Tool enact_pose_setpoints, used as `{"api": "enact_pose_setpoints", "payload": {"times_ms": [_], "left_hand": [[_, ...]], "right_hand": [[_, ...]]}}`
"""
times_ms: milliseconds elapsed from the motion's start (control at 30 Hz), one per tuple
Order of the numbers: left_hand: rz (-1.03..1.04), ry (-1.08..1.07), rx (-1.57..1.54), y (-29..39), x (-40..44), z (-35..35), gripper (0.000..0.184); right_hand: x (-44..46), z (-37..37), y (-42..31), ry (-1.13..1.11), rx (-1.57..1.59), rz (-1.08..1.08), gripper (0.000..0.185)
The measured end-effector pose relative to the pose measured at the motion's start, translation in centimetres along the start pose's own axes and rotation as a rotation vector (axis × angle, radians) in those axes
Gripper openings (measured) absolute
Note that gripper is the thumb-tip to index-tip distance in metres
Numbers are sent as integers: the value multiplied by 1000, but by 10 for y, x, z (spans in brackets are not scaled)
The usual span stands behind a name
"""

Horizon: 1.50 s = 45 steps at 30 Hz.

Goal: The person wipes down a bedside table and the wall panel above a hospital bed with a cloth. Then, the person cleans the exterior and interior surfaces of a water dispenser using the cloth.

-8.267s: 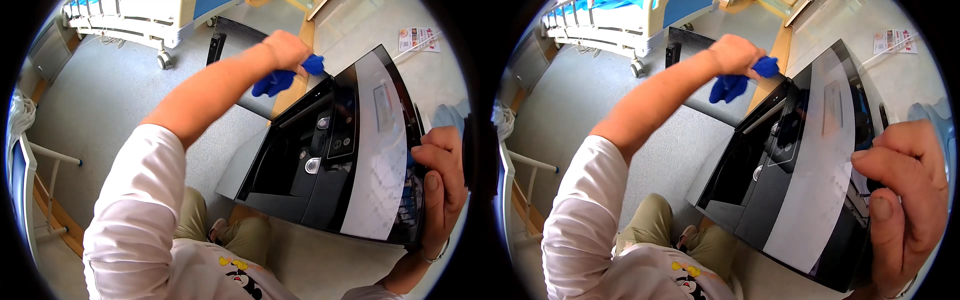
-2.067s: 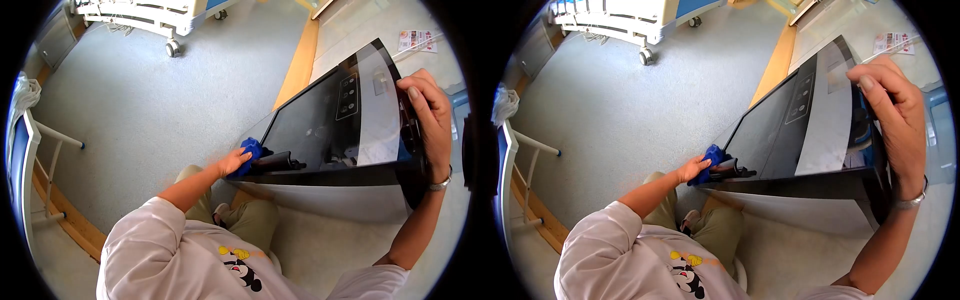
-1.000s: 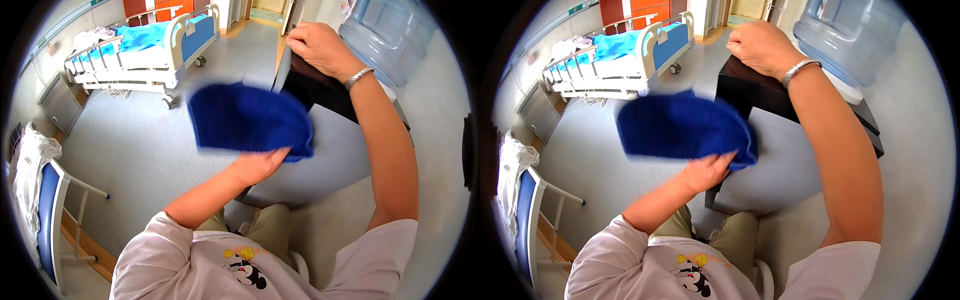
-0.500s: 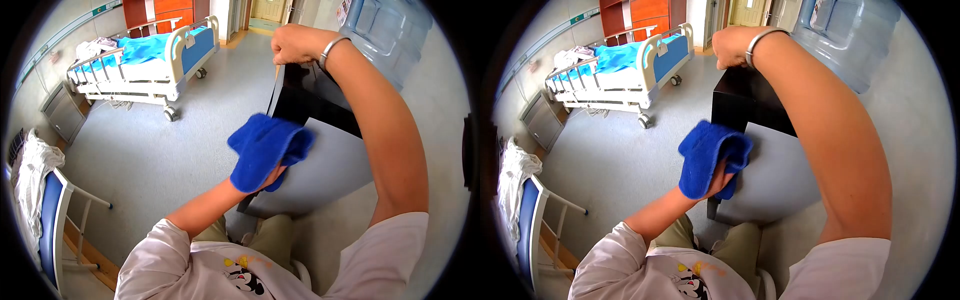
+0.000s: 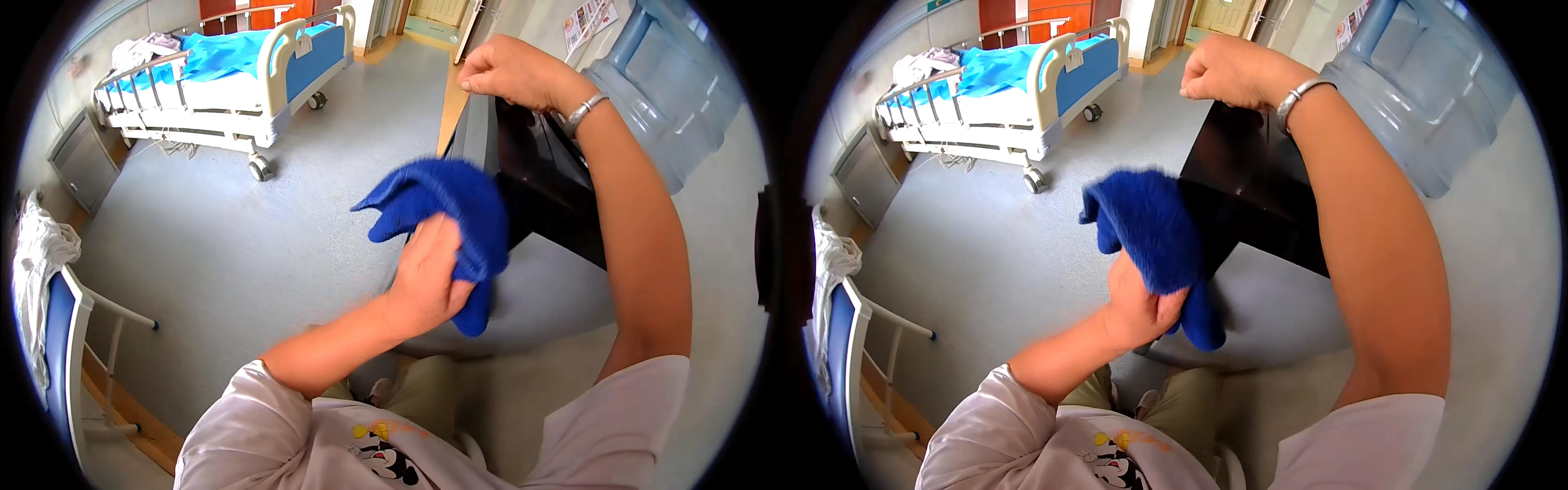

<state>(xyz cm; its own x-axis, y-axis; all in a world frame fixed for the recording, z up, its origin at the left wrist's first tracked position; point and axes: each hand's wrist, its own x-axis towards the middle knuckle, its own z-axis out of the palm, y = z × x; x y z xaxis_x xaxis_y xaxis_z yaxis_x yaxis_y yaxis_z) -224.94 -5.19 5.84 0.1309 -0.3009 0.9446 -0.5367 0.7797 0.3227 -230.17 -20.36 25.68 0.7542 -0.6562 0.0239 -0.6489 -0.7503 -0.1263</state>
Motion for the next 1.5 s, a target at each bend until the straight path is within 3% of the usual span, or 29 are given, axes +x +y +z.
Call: {"api": "enact_pose_setpoints", "payload": {"times_ms": [133, 267, 400, 500, 667, 733, 767, 833, 867, 900, 933, 1067, 1200, 1333, 1467, 1500], "left_hand": [[-164, -71, 10, -14, -75, -8, 15], [-125, -56, 60, -20, -84, -14, 33], [12, -62, 182, -12, -30, -16, 45], [55, 91, 126, 6, 29, -6, 48], [20, -148, -70, 21, 92, -8, 49], [36, 8, -137, 18, 96, -6, 47], [31, 106, -153, 15, 93, -3, 44], [-11, 144, -168, 12, 81, -2, 45], [-19, 143, -160, 6, 70, -1, 50], [-57, 142, -123, 2, 55, 0, 50], [-95, 142, -86, 0, 38, 1, 49], [-390, -15, -127, -10, -35, -10, 39], [-430, -124, -80, -27, -93, -20, 38], [-315, -177, 25, -39, -95, -29, 39], [-318, -170, -185, -52, -83, -31, 26], [-406, -164, -235, -53, -82, -30, 24]], "right_hand": [[-1, 4, 3, 75, -63, -130, 23], [3, 7, 4, 104, -26, -89, 24], [3, 13, 2, 236, -60, -52, 25], [4, 12, 2, 224, -66, -46, 25], [12, 7, 9, 124, 25, -57, 26], [19, 13, 24, 166, 146, -168, 26], [15, 6, 20, 32, 283, -144, 26], [42, 23, 72, 133, 640, -305, 25], [41, 23, 66, 187, 610, -263, 25], [15, 13, 24, 170, 281, -63, 27], [6, 11, 12, 230, 63, -62, 28], [3, 9, 7, 212, 56, -65, 29], [-1, 10, 2, 225, 15, -94, 30], [3, 10, 4, 203, 4, -34, 32], [5, 13, 8, 231, 21, -26, 32], [6, 8, 5, 143, -33, 55, 28]]}}
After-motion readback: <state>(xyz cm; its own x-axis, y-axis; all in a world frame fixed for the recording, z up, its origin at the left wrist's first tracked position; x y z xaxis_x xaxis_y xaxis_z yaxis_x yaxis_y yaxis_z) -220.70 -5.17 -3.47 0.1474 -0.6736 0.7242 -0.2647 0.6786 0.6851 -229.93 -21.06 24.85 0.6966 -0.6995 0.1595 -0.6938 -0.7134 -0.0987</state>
